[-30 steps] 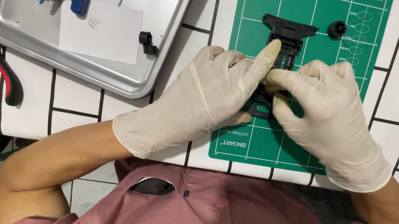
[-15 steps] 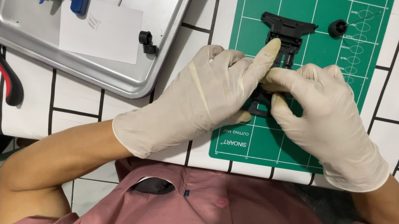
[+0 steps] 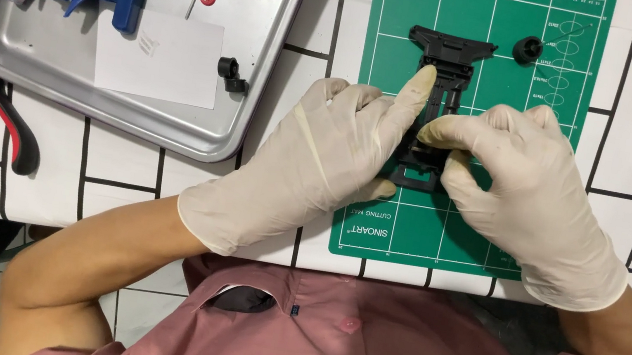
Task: Assembling small internal components like gears and bushings into a toy car chassis on a cutting mat.
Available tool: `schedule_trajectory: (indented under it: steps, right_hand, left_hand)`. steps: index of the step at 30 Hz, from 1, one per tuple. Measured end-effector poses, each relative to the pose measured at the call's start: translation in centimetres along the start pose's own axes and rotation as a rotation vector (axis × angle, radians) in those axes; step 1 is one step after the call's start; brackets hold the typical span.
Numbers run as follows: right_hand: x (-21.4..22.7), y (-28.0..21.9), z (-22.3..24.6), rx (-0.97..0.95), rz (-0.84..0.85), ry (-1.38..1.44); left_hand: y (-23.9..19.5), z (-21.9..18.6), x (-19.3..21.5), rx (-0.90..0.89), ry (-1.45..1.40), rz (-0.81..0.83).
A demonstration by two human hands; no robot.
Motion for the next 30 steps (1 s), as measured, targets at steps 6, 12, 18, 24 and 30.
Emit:
schedule_trajectory:
  steps: [6,12,18,24,30]
  right_hand:
    - [-0.1,0.2,-0.7,0.062,-0.103,-0.109]
    - [-0.6,0.4,-0.5,0.059,-0.057,-0.073]
    - [-0.7,0.4,-0.4,0.042,-0.047,-0.007]
    - [-1.2,0.3,-0.7,0.022,-0.071,-0.004]
    - [-1.3,0.3,-1.0,0.034,-0.105,-0.023]
  left_hand:
    - [0.3,-0.1,0.2,0.004,0.001,0.036]
    - [0.3,-0.1,0.1,0.028,0.0,0.044]
    - [0.1,-0.1,0.8,0.021,0.002,-0.033]
    - [0.4,-0.4,0.8,0.052,0.009,0.008]
    - [0.3,-0.5,0.6,0.066,-0.025,-0.016]
Point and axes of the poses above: each hand's wrist, its own y-axis towards the middle knuckle, its own x-axis out of the back of the hand, z = x × y, the point moved 1 cm from there along y, towards the middle knuckle, and after that the axes turned 9 degrees about y, right-handed, at the moved point
